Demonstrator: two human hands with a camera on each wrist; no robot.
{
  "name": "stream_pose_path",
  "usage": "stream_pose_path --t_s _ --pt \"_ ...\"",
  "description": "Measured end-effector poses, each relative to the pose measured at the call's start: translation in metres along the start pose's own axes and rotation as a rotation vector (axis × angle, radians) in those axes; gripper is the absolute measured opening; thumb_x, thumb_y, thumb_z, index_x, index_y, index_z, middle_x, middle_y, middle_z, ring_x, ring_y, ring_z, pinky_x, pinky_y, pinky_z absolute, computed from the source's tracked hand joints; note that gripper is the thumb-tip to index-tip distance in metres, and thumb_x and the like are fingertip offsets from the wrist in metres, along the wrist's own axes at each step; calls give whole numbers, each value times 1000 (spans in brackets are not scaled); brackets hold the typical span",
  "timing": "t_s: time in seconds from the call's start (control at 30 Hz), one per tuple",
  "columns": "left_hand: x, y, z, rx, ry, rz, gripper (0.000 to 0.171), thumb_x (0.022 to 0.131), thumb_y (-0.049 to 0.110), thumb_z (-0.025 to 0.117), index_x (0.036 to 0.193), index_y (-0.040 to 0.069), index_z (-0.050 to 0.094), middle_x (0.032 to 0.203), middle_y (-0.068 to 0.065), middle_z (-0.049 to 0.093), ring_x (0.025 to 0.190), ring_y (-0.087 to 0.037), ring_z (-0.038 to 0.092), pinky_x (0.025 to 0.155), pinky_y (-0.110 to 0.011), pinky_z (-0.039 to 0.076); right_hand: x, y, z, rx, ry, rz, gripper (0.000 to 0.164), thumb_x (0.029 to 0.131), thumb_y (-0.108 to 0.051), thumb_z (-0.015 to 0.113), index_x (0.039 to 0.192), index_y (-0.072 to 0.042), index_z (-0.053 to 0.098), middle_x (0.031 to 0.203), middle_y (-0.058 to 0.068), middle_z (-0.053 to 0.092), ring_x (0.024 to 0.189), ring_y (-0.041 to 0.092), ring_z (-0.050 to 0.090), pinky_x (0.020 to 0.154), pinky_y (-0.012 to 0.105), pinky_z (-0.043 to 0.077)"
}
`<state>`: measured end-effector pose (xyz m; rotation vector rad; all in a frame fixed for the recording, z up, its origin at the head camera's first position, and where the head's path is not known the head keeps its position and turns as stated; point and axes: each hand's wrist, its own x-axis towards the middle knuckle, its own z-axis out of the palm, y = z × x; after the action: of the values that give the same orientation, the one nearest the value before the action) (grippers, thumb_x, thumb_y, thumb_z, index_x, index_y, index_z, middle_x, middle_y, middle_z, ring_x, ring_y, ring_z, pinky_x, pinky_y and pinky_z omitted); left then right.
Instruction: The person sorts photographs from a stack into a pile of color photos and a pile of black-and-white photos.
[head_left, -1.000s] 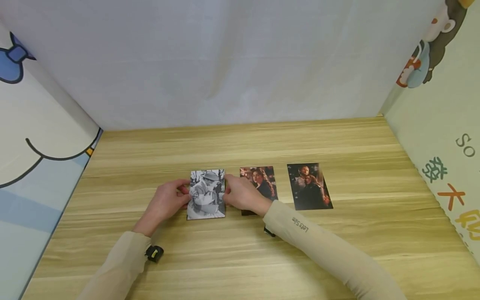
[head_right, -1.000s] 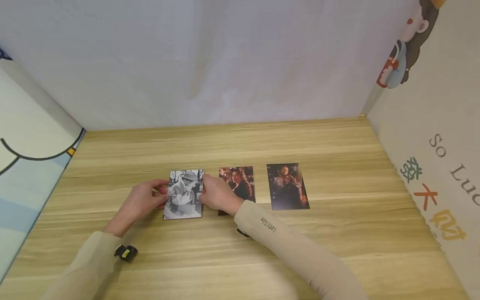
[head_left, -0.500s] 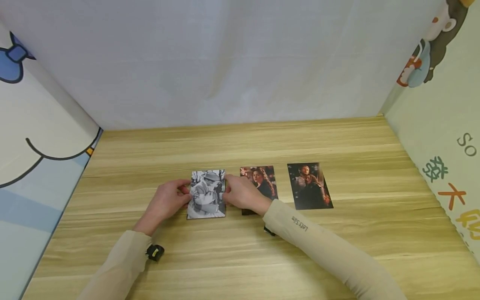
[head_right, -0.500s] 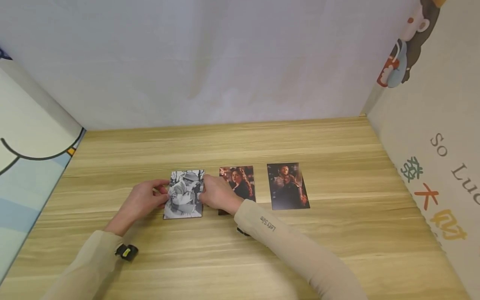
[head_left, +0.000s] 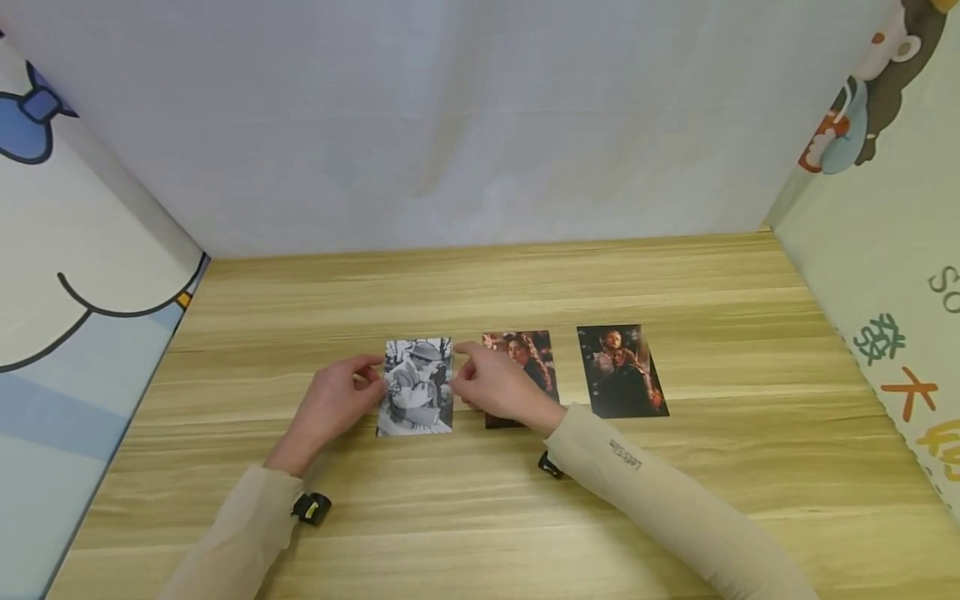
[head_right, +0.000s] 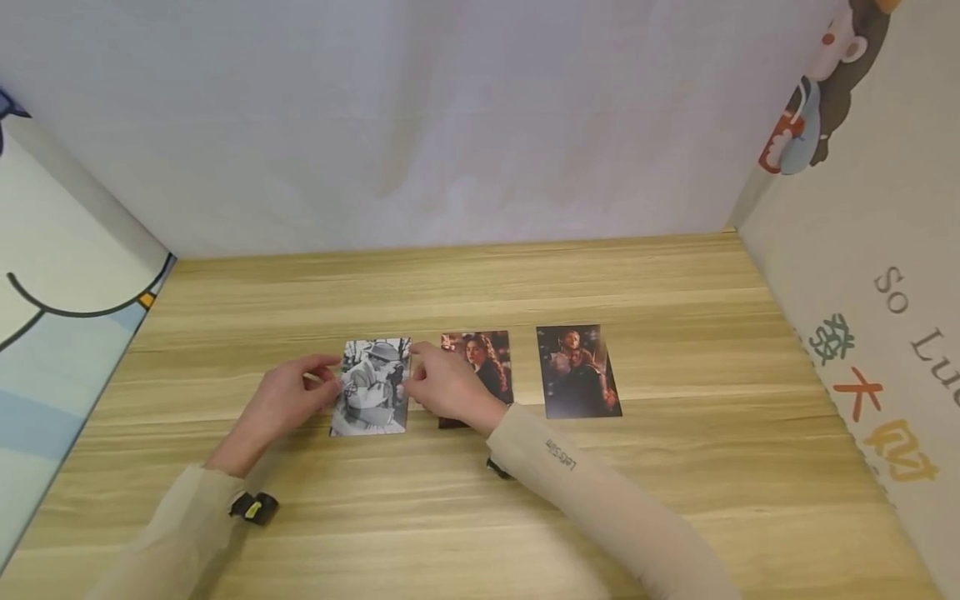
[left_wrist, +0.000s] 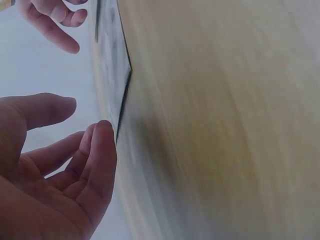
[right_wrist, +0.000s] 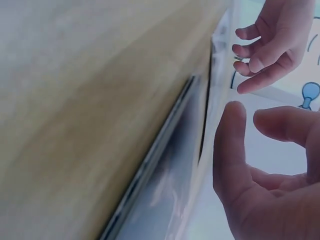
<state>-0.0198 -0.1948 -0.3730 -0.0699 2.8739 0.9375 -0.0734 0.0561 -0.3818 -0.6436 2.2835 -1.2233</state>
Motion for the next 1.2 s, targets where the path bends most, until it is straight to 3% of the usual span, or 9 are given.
stream_pose_path --t_s 0.27,0.5,0.77,1.0,1.2 --pt "-7 11 6 -109 91 47 41 98 14 66 136 -2 64 111 -15 71 102 -32 72 84 -44 60 -15 5 -11 71 51 -54 55 102 -18 58 154 -3 46 107 5 67 81 17 67 63 32 52" --pt "-10 24 15 -226 151 108 38 97 5 66 133 -5 65 116 -19 71 105 -34 71 91 -44 60 -30 4 -22 130 106 -83 54 103 -18 61 153 -4 48 116 5 67 101 20 67 83 39 57" --pt "-11 38 25 -379 147 193 43 97 -1 66 139 -6 59 123 -22 69 113 -35 69 95 -40 58 -46 10 -34 153 135 -97 53 103 -17 62 153 -8 49 122 8 68 110 25 67 93 45 57" --pt "-11 47 34 -397 160 294 45 96 -1 68 139 -6 58 127 -22 68 117 -35 68 101 -46 54 -59 21 -39 170 144 -79 52 103 -18 61 153 -8 50 129 11 65 114 25 65 95 46 55" --pt "-9 53 41 -433 143 318 50 93 -3 71 140 -5 58 131 -21 66 118 -37 66 104 -48 52 -70 34 -45 168 162 -87 53 103 -17 62 153 -6 49 137 17 61 116 27 65 98 49 54"
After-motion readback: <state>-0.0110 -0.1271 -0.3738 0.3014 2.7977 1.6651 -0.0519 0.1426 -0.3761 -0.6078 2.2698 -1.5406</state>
